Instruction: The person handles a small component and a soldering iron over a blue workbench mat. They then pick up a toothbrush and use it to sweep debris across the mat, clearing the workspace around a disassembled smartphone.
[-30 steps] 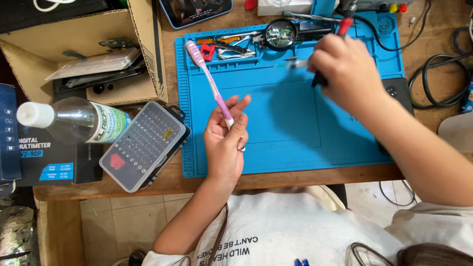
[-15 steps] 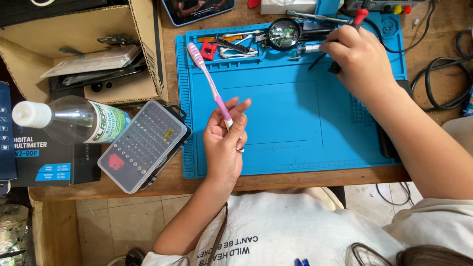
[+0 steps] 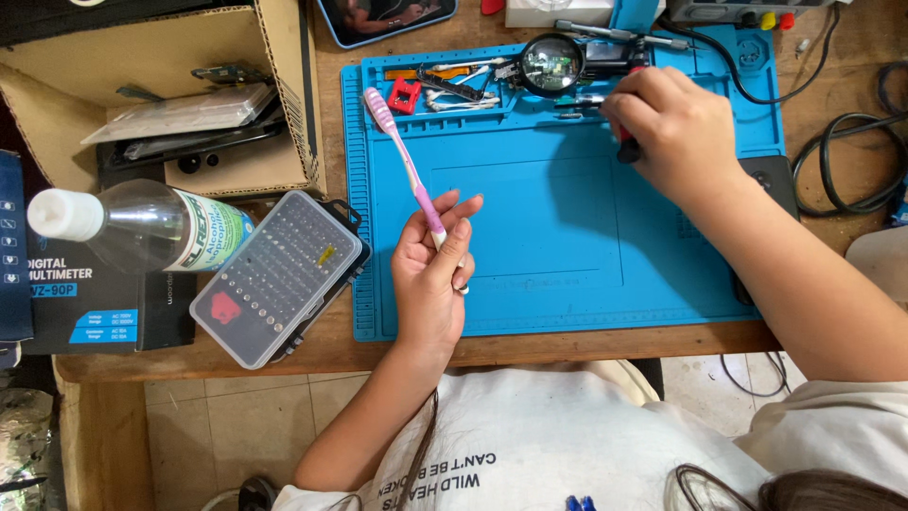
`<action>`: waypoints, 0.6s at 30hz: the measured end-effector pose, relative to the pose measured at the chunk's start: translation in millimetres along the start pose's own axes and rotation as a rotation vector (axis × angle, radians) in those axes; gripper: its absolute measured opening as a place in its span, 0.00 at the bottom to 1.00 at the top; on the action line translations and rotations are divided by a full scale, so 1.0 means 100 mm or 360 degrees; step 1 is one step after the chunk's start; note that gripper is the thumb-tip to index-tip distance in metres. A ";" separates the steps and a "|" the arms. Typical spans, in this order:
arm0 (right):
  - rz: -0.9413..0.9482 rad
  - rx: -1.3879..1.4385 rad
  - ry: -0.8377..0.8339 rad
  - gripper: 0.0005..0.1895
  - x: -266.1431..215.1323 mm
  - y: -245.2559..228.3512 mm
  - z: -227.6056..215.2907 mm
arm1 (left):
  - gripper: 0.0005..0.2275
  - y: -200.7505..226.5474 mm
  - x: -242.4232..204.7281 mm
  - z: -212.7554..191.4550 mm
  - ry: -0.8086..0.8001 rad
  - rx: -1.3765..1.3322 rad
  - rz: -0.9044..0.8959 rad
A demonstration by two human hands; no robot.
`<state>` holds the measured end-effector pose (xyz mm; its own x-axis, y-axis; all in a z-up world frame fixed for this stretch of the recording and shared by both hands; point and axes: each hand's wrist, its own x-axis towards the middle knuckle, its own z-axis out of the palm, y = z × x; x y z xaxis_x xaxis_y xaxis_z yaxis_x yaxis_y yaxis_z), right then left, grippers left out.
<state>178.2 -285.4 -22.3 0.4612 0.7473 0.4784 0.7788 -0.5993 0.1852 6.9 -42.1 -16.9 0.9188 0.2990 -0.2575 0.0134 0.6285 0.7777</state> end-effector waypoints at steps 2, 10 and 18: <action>-0.0013 -0.0103 0.0074 0.13 0.00 0.03 0.00 | 0.13 0.01 0.00 0.00 0.0001 -0.0013 -0.0020; 0.0016 -0.0269 0.0043 0.13 0.02 0.12 0.10 | 0.13 -0.01 -0.01 0.02 -0.0014 0.0011 -0.0030; 0.0120 -0.0020 0.0169 0.26 0.10 0.03 -0.31 | 0.12 -0.01 -0.01 0.01 -0.0017 -0.0022 -0.0012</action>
<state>172.3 -288.7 9.5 0.4701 0.6658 0.5794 0.7381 -0.6566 0.1556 6.4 -43.6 -16.6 0.9228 0.2869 -0.2571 0.0148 0.6405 0.7678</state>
